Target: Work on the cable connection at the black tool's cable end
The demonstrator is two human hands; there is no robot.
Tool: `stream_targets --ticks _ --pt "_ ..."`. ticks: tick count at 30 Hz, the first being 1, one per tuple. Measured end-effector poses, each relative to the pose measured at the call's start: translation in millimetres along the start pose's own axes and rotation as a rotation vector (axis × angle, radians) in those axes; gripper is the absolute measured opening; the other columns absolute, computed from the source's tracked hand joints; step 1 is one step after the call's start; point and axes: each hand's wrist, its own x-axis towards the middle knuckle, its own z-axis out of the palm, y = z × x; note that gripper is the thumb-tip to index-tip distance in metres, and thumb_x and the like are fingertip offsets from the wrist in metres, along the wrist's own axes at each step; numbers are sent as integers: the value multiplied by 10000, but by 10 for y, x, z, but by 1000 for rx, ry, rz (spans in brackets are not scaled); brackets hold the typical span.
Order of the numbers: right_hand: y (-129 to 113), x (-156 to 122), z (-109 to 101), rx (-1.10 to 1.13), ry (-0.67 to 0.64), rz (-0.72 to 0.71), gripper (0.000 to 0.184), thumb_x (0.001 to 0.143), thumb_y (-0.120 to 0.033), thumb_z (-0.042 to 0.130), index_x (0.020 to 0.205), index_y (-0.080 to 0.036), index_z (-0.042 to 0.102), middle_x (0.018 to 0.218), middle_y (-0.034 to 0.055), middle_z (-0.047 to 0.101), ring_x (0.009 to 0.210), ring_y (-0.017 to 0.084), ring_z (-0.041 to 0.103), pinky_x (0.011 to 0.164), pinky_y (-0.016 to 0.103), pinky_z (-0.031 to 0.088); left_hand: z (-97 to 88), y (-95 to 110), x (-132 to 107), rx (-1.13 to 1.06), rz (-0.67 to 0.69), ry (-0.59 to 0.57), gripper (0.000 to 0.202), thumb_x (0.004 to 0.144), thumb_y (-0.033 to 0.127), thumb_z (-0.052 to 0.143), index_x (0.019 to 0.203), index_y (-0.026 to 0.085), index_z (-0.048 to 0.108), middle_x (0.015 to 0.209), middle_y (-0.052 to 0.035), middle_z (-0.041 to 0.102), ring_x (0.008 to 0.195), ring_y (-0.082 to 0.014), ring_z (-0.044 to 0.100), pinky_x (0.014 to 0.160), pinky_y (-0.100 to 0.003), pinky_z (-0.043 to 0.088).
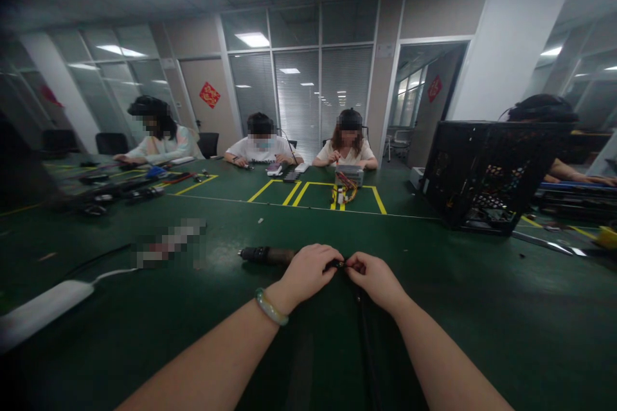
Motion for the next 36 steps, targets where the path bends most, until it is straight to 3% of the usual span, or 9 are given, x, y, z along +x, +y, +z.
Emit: stream_targets --ticks 5,14,25,30,36 --pt "-4 2 -15 7 -13 9 163 833 -336 574 905 -218 660 764 -4 668 685 161 594 603 255 420 -1 21 -1 5 -84 9 225 840 199 593 1063 220 569 997 -24 626 972 -199 559 895 -339 428" --pt "-68 -15 -24 -12 -11 15 173 841 -342 566 918 -220 660 777 -3 676 695 163 596 613 258 421 -29 10 1 8 10 -25 199 868 188 559 1045 249 624 1074 -4 628 1020 -184 549 938 -343 413" --pt "-90 -23 -32 -13 -1 12 176 833 -344 569 896 -208 662 777 1 666 690 156 585 611 253 412 11 21 -3 26 -104 15 306 832 222 615 1127 223 534 1029 -28 618 985 -206 561 896 -347 432" --pt "-103 -23 -36 -25 -4 22 190 831 -349 567 904 -205 668 769 3 670 683 159 582 603 257 409 10 6 3 0 -22 0 155 849 179 577 997 218 600 1014 -13 628 994 -192 551 924 -341 414" --pt "-96 -21 -29 -14 -5 16 187 832 -341 569 916 -206 667 769 1 666 693 161 585 612 257 413 -18 5 2 8 2 -24 168 864 179 559 1005 238 628 1053 -5 633 1013 -185 551 935 -338 414"
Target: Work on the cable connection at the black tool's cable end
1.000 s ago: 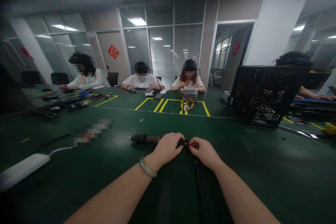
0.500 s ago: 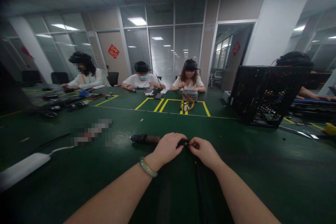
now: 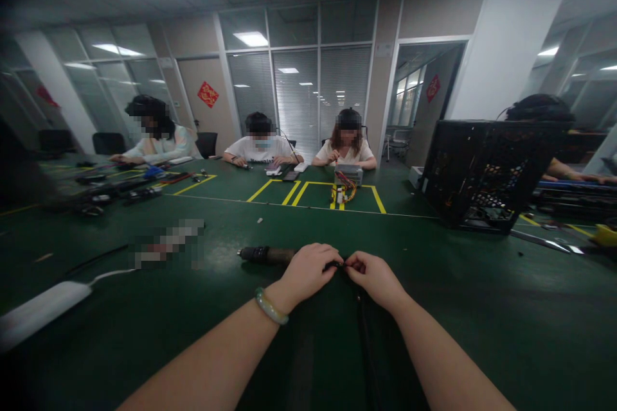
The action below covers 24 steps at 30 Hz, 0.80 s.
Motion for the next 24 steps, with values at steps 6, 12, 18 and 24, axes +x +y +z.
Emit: stream_targets --ticks 6,12,18,24 --pt "63 9 12 16 -6 -11 170 842 -344 566 908 -216 657 775 -9 664 692 156 585 613 255 415 -17 31 -6 17 -53 17 373 858 211 574 1223 252 509 1111 -26 615 1041 -204 550 941 -357 417" --pt "80 17 9 5 -16 -1 189 844 -359 566 917 -214 661 784 -2 662 698 159 586 614 255 417 15 18 -5 30 -93 6 263 852 221 593 1110 221 540 1042 -28 615 1008 -203 555 912 -350 426" --pt "32 8 2 -8 3 -8 180 827 -341 572 908 -211 666 757 -2 662 677 158 574 601 256 407 24 -13 8 9 1 9 147 861 182 569 990 239 610 1039 13 627 1004 -171 545 925 -327 410" --pt "36 16 15 -3 17 2 182 817 -344 578 901 -211 669 756 0 664 674 160 577 602 257 411 -8 17 9 10 -19 -10 167 860 185 557 1013 225 610 1041 -21 628 1003 -195 552 918 -346 415"
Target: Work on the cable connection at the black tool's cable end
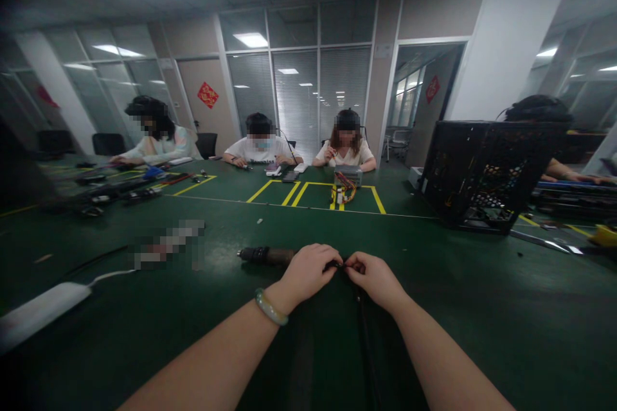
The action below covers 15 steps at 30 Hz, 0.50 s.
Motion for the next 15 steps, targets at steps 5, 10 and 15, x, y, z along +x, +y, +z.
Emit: stream_targets --ticks 5,10,15 --pt "-10 -6 -17 2 -22 11 180 834 -357 569 897 -220 667 774 0 672 689 162 587 612 258 418 25 2 -7 0 -91 45 225 833 219 604 1053 219 557 964 -18 621 931 -200 564 849 -334 441" --pt "5 -6 -15 -5 -17 -2 178 846 -361 567 907 -224 663 782 -3 674 692 161 591 615 260 420 43 -18 -6 -25 -23 51 166 835 185 598 998 217 584 999 -6 626 973 -192 553 900 -336 423" --pt "-2 -12 -20 -7 -29 7 184 846 -355 567 924 -220 663 787 3 674 699 164 592 617 263 423 23 -20 -4 -27 6 31 128 859 181 574 978 219 604 1020 -4 628 987 -187 550 912 -341 418"
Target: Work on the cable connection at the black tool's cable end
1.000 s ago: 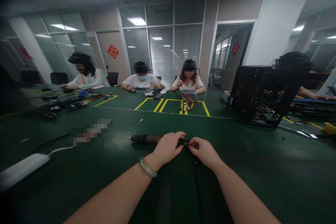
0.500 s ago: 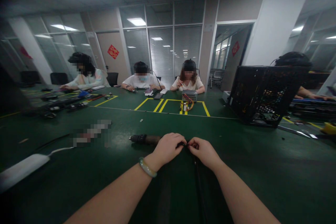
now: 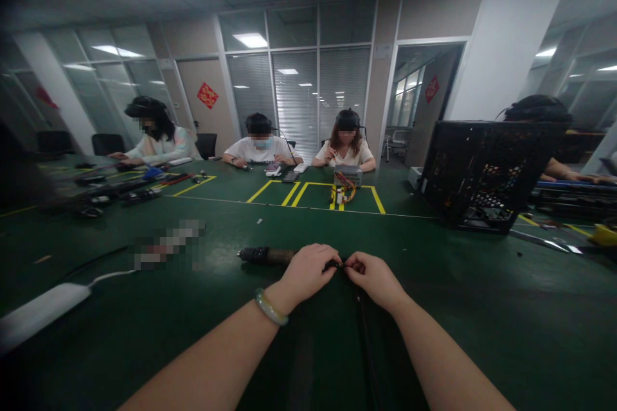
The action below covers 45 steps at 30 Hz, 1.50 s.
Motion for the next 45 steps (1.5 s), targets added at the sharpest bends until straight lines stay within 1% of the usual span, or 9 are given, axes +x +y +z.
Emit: stream_targets --ticks 6,12,16,24,34,37,45 --pt "-28 -12 -10 20 3 -5 181 845 -344 566 922 -214 665 792 4 673 696 158 590 611 256 422 -1 9 6 14 -4 -5 130 863 176 571 983 223 593 1025 5 624 985 -176 549 910 -330 417" --pt "29 14 24 12 26 -13 179 838 -347 575 897 -203 663 771 4 672 678 154 583 599 249 411 27 12 0 32 -72 9 182 837 203 609 1011 213 558 982 -12 614 966 -191 555 884 -332 428" --pt "35 17 17 17 17 -14 172 840 -345 575 902 -211 662 796 5 679 699 158 590 613 252 420 39 5 -1 17 -50 12 185 838 193 600 1017 216 563 999 -14 616 978 -196 553 903 -343 425" --pt "8 -2 5 -3 22 -16 161 836 -335 581 911 -220 664 799 -1 681 701 160 589 617 260 418 29 -11 1 -2 3 8 130 850 180 581 974 211 600 1021 -13 626 988 -192 550 916 -348 416" --pt "-72 -17 -18 6 18 -1 160 837 -334 577 900 -214 663 782 -3 676 691 157 592 606 254 419 26 -23 3 -12 11 33 151 836 181 598 979 229 592 998 7 625 957 -185 548 894 -334 420" --pt "-64 -16 -13 9 16 -7 163 837 -333 575 896 -210 663 783 -2 679 686 154 587 603 250 414 20 -12 4 -7 1 37 167 835 175 597 992 230 586 992 5 624 953 -183 548 890 -330 418" --pt "-26 -2 -5 -5 15 -1 171 834 -337 573 905 -213 668 769 -3 671 676 153 572 595 250 403 20 2 8 1 4 16 133 843 175 582 967 221 598 993 -5 625 962 -188 545 895 -331 408"
